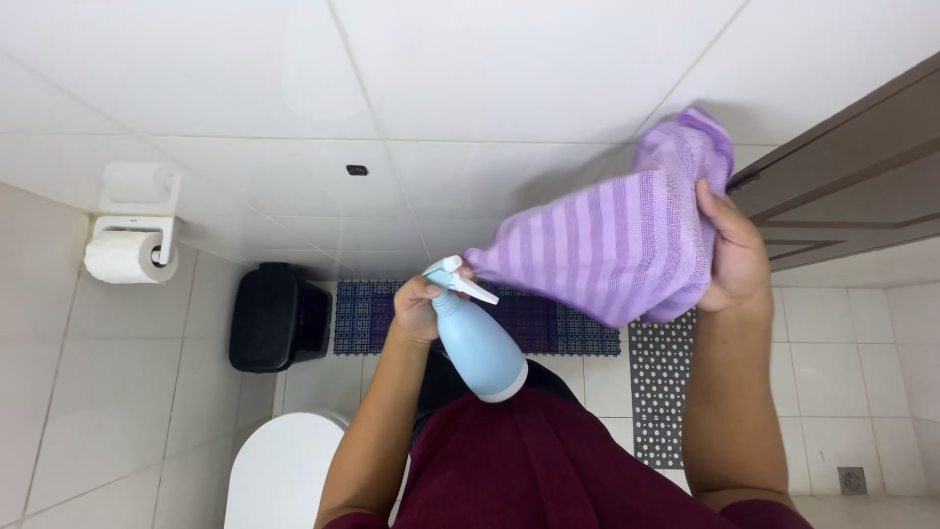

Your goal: Wipe down a tiled bathroom wall using a spray bottle and a cleaning cloth.

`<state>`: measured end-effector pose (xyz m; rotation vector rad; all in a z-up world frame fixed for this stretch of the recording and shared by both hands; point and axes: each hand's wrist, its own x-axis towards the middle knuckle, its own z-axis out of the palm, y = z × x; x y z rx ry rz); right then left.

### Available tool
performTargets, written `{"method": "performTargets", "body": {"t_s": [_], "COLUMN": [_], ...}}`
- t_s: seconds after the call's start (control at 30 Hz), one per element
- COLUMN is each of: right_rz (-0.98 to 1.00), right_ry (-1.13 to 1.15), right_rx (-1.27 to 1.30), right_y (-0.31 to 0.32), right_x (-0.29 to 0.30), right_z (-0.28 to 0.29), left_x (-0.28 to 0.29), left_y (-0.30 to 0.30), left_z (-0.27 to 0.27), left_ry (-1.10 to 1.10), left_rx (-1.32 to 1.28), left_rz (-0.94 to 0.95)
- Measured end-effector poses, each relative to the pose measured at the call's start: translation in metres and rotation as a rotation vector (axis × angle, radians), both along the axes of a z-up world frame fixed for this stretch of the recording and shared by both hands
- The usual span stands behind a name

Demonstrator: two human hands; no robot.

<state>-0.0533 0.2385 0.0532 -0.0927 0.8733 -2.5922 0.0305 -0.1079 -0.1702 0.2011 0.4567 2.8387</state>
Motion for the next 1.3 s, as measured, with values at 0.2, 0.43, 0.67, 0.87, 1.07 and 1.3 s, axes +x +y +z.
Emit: {"method": "performTargets", "body": {"t_s": [0.2,0.43,0.67,0.87,1.07,1.3], "right_rz": [-0.02,-0.223,-0.23,-0.092,-0.066,-0.151], "right_ry": [0.027,-0.003,0.243,0.572,0.716,0.189], "right_rx": [0.294,0.59,0.888,1.624,1.078,0.543], "right_y": [-0.006,0.02,0.019,0.003,0.036,0.016], "right_x": [0.004,0.0,0.017,0.022,-0.02,-0.04], "right_z": [0.023,0.02,0.039,0.066,0.008,-0.036], "left_x": [-0.007,-0.002,0.005,0.014,0.012,0.001], "left_y": [-0.018,-0.009,-0.017,-0.024,-0.02,-0.014], "left_z": [0.05,0.09,0.15,0.175,0.186,0.185], "left_ry": [0.054,-0.052,0.221,0.245,0.24,0.076], "left_rx": [-0.222,-0.379,-0.812,-1.015,-0.756,-0.641], "left_rz": [-0.007,0.199,0.485,0.632,0.609,0.616]}}
